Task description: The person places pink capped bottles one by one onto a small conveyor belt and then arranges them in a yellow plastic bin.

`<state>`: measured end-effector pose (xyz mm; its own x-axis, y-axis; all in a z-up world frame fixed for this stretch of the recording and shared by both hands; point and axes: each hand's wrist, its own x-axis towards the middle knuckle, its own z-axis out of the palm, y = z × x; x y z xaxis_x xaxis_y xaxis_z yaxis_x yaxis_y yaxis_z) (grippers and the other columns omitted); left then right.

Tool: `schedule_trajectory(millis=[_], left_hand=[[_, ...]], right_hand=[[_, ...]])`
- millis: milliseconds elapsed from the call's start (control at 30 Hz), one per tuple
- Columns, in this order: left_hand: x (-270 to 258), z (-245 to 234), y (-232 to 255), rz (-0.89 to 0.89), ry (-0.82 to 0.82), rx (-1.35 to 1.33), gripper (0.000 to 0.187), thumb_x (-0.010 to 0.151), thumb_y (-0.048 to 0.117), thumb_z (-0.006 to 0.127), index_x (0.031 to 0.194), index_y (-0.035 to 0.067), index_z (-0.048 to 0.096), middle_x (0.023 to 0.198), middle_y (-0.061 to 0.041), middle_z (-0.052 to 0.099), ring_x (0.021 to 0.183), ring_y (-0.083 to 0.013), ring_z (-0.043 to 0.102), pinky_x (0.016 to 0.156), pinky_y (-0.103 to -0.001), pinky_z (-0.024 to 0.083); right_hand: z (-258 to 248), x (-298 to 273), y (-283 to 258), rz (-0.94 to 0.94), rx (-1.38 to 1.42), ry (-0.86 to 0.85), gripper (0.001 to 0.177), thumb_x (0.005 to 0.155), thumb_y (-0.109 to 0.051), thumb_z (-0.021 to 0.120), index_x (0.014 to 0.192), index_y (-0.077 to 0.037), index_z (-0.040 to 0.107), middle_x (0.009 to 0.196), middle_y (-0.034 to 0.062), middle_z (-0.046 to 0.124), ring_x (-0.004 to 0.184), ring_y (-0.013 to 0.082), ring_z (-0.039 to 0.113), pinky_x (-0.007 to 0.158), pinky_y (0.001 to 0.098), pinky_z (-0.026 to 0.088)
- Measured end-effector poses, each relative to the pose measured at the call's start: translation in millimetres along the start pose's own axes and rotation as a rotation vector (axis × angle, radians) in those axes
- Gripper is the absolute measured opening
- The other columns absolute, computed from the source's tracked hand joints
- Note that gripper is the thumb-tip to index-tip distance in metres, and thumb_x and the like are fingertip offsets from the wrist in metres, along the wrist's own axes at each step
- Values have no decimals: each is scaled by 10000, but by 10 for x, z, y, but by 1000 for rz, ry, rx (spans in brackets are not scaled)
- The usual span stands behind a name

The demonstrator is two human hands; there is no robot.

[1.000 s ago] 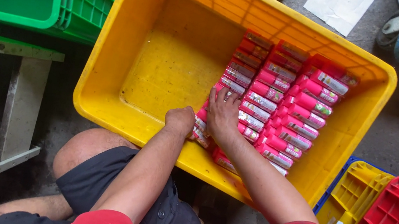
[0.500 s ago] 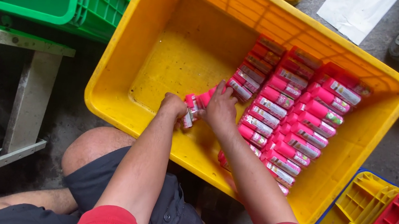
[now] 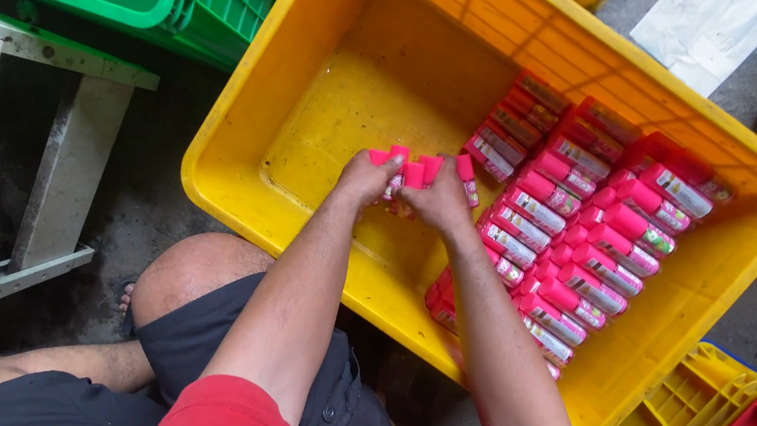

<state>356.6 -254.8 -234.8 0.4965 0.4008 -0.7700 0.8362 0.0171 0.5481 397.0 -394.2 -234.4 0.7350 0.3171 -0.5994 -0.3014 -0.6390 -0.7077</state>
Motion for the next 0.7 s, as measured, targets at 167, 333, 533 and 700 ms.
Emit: schedule_trajectory(millis=[167, 333, 533, 700], left_hand=[[-458, -183, 360, -56, -180, -447, 265, 812, 83, 805, 1053, 20, 712, 807, -128, 708, 689, -221, 718, 647, -350, 601], [-632, -362, 566, -116, -382, -674, 253, 765, 74, 839, 965, 60, 683, 720, -93, 686, 615, -220, 703, 576, -350, 582], [-669, -481, 795, 12, -627, -938, 342, 744, 34, 873, 1042, 120, 732, 853, -166, 760, 730, -338, 768, 651, -475, 633], [-998, -876, 1134, 316, -707, -1251, 705, 779, -15, 874, 1391, 152, 565, 1040, -211, 744, 897, -391, 760, 791, -535, 633]], right_hand=[[-153, -151, -283, 71, 448, -44, 627, 683, -150, 924, 1177, -49, 553, 865, 79, 612, 791, 266, 674, 724, 369, 562], [-473, -282, -504, 91, 673, -144, 493, 742, -112, 894, 1105, -100, 561, 837, 16, 618, 750, 195, 695, 669, 306, 589], [-971, -628, -1360, -104, 486, -204, 475, 755, -166, 921, 1079, -53, 592, 767, 41, 642, 693, 175, 698, 630, 328, 603], [-1162, -976, -2320, -464, 108, -183, 443, 853, -215, 875, 1058, 28, 567, 661, 127, 650, 606, 211, 657, 581, 343, 550]])
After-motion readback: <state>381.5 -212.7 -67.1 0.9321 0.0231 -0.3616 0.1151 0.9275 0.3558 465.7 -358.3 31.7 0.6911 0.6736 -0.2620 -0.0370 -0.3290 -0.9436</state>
